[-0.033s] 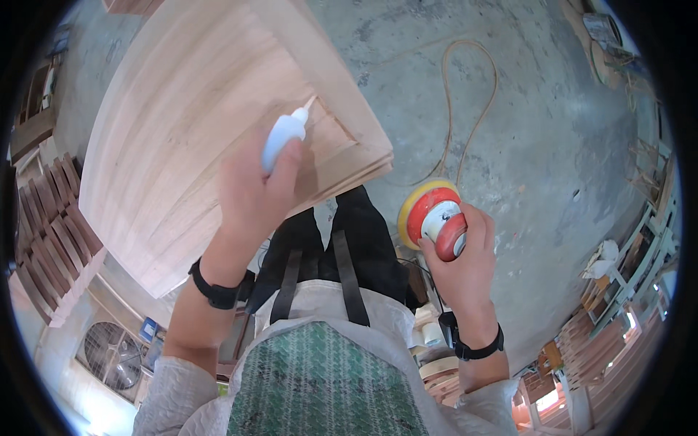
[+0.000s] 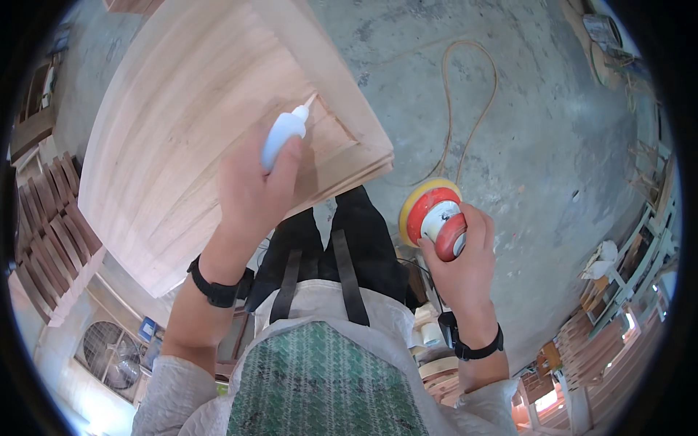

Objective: The person walks to a workbench, picks up a handheld electric polisher, and begins polishing a large, light-colored wooden board. They hold the board steady with one hand while operating the polisher with the other, moving it across the surface in a systematic pattern.

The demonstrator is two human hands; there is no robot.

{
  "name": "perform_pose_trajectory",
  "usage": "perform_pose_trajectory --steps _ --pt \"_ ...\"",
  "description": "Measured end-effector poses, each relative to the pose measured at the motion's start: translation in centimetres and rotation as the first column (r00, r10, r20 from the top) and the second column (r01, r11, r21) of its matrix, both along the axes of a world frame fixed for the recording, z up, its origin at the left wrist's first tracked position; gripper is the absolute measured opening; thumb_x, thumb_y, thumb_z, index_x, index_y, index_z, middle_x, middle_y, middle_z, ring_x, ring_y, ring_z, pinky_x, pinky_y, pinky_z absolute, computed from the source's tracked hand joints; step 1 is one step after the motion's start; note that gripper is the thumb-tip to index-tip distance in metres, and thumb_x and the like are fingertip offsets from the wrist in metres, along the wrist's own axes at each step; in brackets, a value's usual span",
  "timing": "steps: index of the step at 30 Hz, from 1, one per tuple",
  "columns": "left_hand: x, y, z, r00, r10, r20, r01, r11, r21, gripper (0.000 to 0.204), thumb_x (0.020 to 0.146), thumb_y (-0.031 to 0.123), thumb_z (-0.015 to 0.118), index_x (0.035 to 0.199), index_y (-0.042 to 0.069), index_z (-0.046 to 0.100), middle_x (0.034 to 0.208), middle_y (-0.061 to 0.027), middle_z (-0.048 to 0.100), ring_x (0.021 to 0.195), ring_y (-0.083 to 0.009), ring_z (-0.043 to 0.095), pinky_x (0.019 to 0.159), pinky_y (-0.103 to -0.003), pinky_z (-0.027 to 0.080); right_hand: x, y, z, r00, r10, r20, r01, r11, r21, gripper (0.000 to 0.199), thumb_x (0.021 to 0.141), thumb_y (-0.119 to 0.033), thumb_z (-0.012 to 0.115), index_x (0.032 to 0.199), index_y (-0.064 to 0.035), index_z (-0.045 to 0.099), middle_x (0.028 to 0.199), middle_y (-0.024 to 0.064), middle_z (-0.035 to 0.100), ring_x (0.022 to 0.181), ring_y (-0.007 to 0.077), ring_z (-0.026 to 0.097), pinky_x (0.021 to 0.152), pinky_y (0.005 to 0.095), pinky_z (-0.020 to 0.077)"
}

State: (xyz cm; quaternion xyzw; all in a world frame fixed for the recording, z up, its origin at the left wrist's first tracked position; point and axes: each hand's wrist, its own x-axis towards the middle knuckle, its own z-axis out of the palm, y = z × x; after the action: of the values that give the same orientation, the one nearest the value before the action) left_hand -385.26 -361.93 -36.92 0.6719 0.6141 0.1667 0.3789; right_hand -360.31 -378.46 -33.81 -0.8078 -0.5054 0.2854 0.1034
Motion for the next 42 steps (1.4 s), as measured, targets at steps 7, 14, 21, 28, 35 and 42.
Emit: perform_pose_trajectory --steps 7,14,21,28,35,42 --pt "-0.6 -2.3 0.1 0.98 -0.194 0.052 0.192 0.98 0.044 0.018 0.092 0.019 0.072 0.097 0.002 0.068 0.072 -0.0196 0.067 0.062 -0.0399 0.065 0.055 -0.047 0.049 -0.7 1.5 1.5 0.997 0.073 0.026 -0.075 0.994 0.075 0.076 0.074 -0.009 0.089 0.138 -0.0043 0.05 0.131 0.0214 0.055 0.119 0.0414 0.058 0.099 0.0481 0.051" --pt "-3.5 -4.9 0.8 0.966 0.096 0.239 -0.114 0.991 0.064 0.018 0.092 0.015 0.076 0.101 0.001 0.069 0.071 -0.0135 0.068 0.062 -0.0322 0.067 0.059 -0.041 0.053 -1.7 5.2 4.0 0.965 0.239 0.105 -0.25 0.962 0.105 0.074 0.076 -0.012 0.088 0.138 -0.0036 0.049 0.131 0.0225 0.055 0.117 0.0428 0.058 0.096 0.0484 0.052" --pt "-14.2 -6.8 -4.6 0.829 0.386 0.405 -0.512 0.815 0.272 0.03 0.096 -0.004 0.07 0.122 -0.002 0.055 0.109 -0.0156 0.069 0.096 -0.0188 0.071 0.084 -0.032 0.059 -8.1 13.7 1.3 0.832 0.504 0.231 -0.538 0.835 0.113 0.064 0.08 -0.017 0.082 0.135 -0.0062 0.051 0.12 0.0207 0.056 0.1 0.0422 0.066 0.076 0.0493 0.0582" --pt "-15.1 -7.1 -4.2 0.759 0.394 0.518 -0.576 0.778 0.253 0.037 0.1 -0.004 0.063 0.133 0.0 0.046 0.115 -0.0156 0.065 0.094 -0.0186 0.07 0.08 -0.032 0.062 -13.8 21.6 0.5 0.804 0.519 0.29 -0.588 0.765 0.262 0.063 0.082 -0.026 0.084 0.134 -0.009 0.053 0.117 0.0208 0.06 0.1 0.0453 0.066 0.077 0.0492 0.058" --pt "-15.7 -7.2 -4.4 0.86 0.397 0.32 -0.494 0.806 0.326 0.037 0.102 0.0 0.062 0.137 -0.003 0.05 0.107 -0.0129 0.068 0.095 -0.0176 0.07 0.079 -0.031 0.06 -13.3 17.0 -0.1 0.783 0.564 0.261 -0.619 0.747 0.243 0.058 0.082 -0.025 0.083 0.129 -0.0073 0.053 0.116 0.0203 0.06 0.094 0.0436 0.068 0.075 0.051 0.0584" --pt "-15.8 -7.6 -4.4 0.852 0.318 0.416 -0.461 0.833 0.307 0.031 0.101 0.005 0.064 0.131 -0.002 0.058 0.097 -0.0118 0.067 0.079 -0.0172 0.064 0.073 -0.031 0.053 -16.1 24.9 1.3 0.815 0.465 0.345 -0.547 0.813 0.199 0.06 0.084 -0.031 0.082 0.134 -0.0116 0.053 0.122 0.0205 0.061 0.102 0.0462 0.067 0.083 0.0513 0.0583"
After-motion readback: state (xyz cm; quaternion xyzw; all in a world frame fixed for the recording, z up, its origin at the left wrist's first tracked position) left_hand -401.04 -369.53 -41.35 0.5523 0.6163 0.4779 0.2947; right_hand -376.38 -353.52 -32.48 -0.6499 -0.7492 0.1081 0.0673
